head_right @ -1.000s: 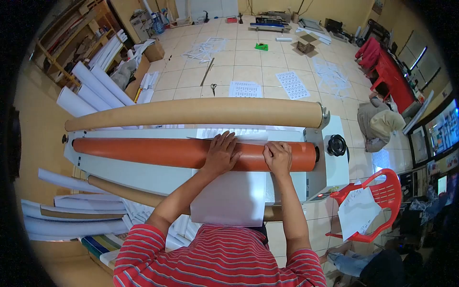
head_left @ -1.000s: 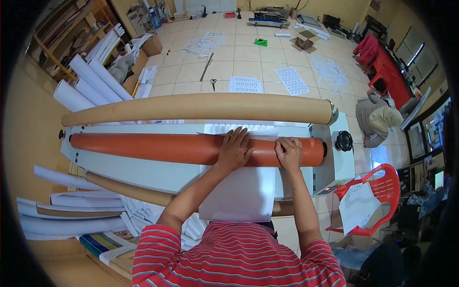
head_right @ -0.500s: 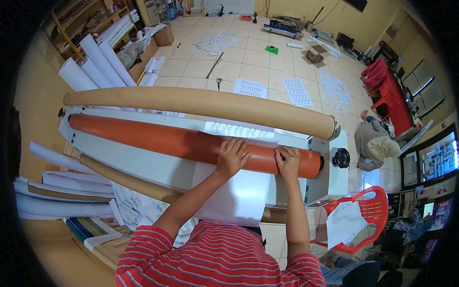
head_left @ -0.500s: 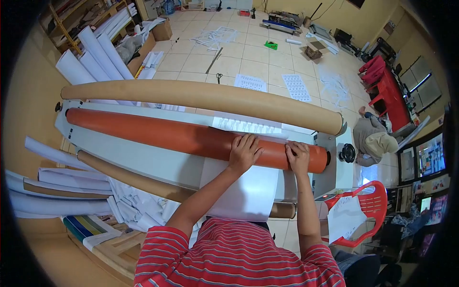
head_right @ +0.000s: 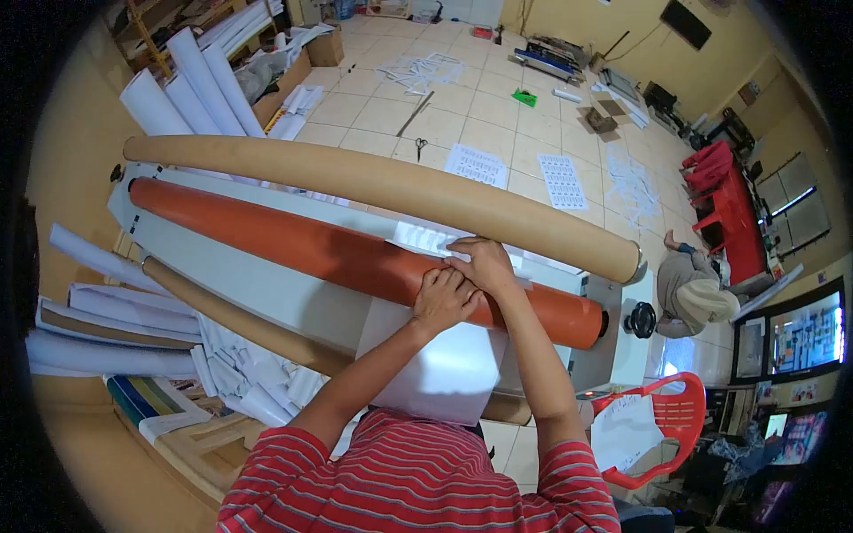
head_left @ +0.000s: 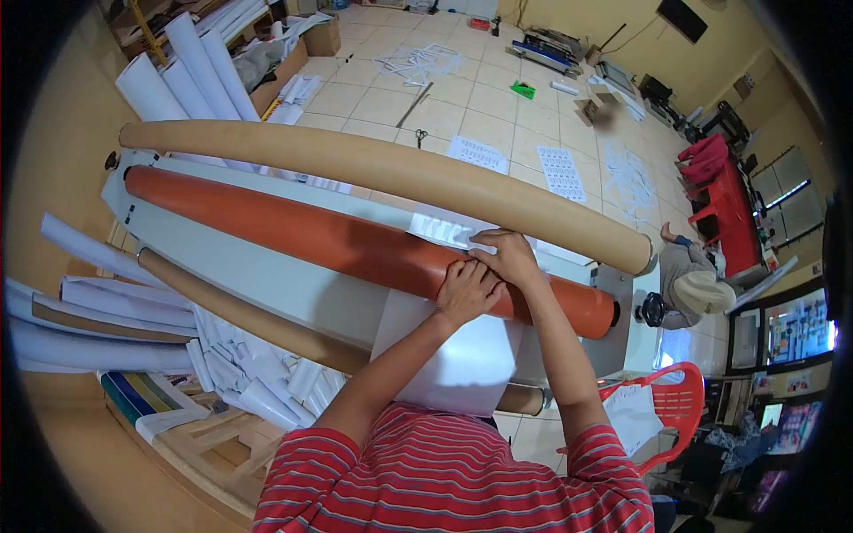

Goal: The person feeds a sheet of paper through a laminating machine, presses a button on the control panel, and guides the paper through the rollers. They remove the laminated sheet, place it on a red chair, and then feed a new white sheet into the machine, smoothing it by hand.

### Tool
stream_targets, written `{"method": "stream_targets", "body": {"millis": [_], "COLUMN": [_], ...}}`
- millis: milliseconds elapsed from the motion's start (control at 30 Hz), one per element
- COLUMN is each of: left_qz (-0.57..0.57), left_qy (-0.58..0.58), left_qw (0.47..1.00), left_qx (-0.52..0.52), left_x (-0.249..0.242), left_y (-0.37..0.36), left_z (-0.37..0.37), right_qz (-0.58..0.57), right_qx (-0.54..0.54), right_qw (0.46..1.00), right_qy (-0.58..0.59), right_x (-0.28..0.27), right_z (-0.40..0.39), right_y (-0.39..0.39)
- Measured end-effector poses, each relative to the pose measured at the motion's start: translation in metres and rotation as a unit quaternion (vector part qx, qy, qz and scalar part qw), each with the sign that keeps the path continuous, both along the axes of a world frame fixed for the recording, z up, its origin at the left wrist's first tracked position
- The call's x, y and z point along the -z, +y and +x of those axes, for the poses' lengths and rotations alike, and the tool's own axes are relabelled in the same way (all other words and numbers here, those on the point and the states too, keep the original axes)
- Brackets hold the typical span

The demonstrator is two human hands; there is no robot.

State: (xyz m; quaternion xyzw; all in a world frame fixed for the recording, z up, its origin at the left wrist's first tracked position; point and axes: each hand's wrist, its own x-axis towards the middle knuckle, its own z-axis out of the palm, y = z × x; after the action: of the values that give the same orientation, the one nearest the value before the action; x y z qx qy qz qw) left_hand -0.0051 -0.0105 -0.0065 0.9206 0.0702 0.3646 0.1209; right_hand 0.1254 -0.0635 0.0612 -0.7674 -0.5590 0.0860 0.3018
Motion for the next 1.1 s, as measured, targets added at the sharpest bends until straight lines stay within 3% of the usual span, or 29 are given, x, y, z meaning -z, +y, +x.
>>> {"method": "stream_targets", "body": {"millis": [100,233,500,667,800,867,1000,1100], "left_qz": [-0.001,-0.001,0.012,0.014,0.009,0.006,-0.009,0.002], "left_qy": [-0.011,-0.005,0.011,0.004,0.007,0.01,0.041,0.033], "left_qw": [1.0,1.0,1.0,1.0,1.0,1.0,0.999,0.999], "left_qx": [-0.012,-0.011,-0.021,-0.019,-0.019,-0.019,-0.005,-0.004], "left_x": [0.001,0.001,0.002,0.003,0.0,0.0,0.004,0.002], "left_y": [0.0,0.001,0.001,0.002,0.002,0.0,0.002,0.003], "left_z": [0.001,0.0,0.0,-0.001,-0.001,-0.003,-0.003,-0.005], "right_qz": [-0.059,-0.083,-0.088,-0.034,-0.082,-0.066,0.005,0.075], "right_qx": [-0.029,0.054,0.037,0.07,0.069,-0.03,-0.038,0.028], "right_qw": [0.998,0.99,0.992,0.994,0.989,0.991,0.997,0.995], "right_qy": [0.022,0.098,0.081,0.079,0.099,0.112,0.064,0.057], "right_x": [0.01,0.029,0.033,0.039,0.036,0.036,0.01,-0.005], "right_z": [0.007,0.017,0.025,0.024,0.022,0.018,-0.006,-0.029], "right_y": [0.013,0.018,0.028,0.033,0.035,0.037,0.027,-0.002]}}
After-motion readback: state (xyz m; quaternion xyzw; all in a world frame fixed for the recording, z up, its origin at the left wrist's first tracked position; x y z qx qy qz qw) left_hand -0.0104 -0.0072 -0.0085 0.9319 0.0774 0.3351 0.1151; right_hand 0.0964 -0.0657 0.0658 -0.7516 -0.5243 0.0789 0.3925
